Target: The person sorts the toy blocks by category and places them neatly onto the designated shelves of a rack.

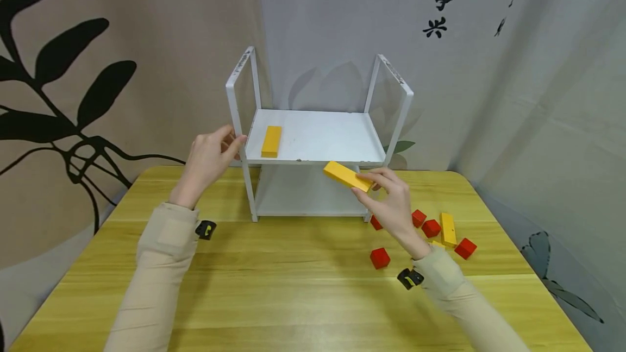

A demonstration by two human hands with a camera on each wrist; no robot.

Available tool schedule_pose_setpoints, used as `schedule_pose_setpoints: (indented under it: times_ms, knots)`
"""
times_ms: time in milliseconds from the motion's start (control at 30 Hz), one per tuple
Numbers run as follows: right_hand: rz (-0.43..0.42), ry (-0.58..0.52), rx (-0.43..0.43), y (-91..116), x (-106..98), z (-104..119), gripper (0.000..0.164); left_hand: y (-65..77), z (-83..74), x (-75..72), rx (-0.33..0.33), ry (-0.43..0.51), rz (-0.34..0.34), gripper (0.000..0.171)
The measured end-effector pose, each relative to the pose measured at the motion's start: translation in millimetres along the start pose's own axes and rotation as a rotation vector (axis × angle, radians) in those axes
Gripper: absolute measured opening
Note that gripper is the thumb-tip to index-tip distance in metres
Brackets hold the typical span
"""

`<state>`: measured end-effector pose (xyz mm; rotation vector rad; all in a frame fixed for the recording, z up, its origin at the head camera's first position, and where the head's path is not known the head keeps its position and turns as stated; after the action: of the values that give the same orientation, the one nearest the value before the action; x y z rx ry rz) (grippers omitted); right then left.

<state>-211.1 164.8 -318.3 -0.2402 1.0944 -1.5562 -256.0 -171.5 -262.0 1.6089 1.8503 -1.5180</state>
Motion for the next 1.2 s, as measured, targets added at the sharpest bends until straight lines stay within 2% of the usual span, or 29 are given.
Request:
schedule_pose_setpoints:
  times_ms: [333, 633, 767, 1200]
  knots:
    - [-0.052, -0.033, -0.019, -27.2, 35.1, 17.2, 0.022, 0.0, 1.0, 0.3, -0.009, 0.010, 0.006, 0.031]
    - [-0.092, 0.010, 0.046, -41.0, 60.2, 21.4, 0.023, 0.5, 0.9, 0.1, 0.001, 0.012, 0.003, 0.031]
    - [-0.089, 0.025, 0.043, -46.5, 70.4, 25.5, 0.023, 0.9, 0.1, -0.7, 0.004, 0.016, -0.004, 0.032]
    - [-0.013, 0.237, 0.062, -56.0, 93.3, 32.0, 0.025, -0.1, 1.8, 0.5, 0.011, 0.004, -0.016, 0.032]
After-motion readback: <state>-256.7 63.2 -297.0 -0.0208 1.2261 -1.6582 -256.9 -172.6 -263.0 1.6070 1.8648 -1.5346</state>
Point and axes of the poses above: each hand's wrist, its own y-axis away from the middle knuckle, its own x-axis out of the palm, z = x × y, the point moved 3 cm from there along -y, towards the middle knuckle, and after that the axes turned 3 degrees about -y, right-handed, at the moved point
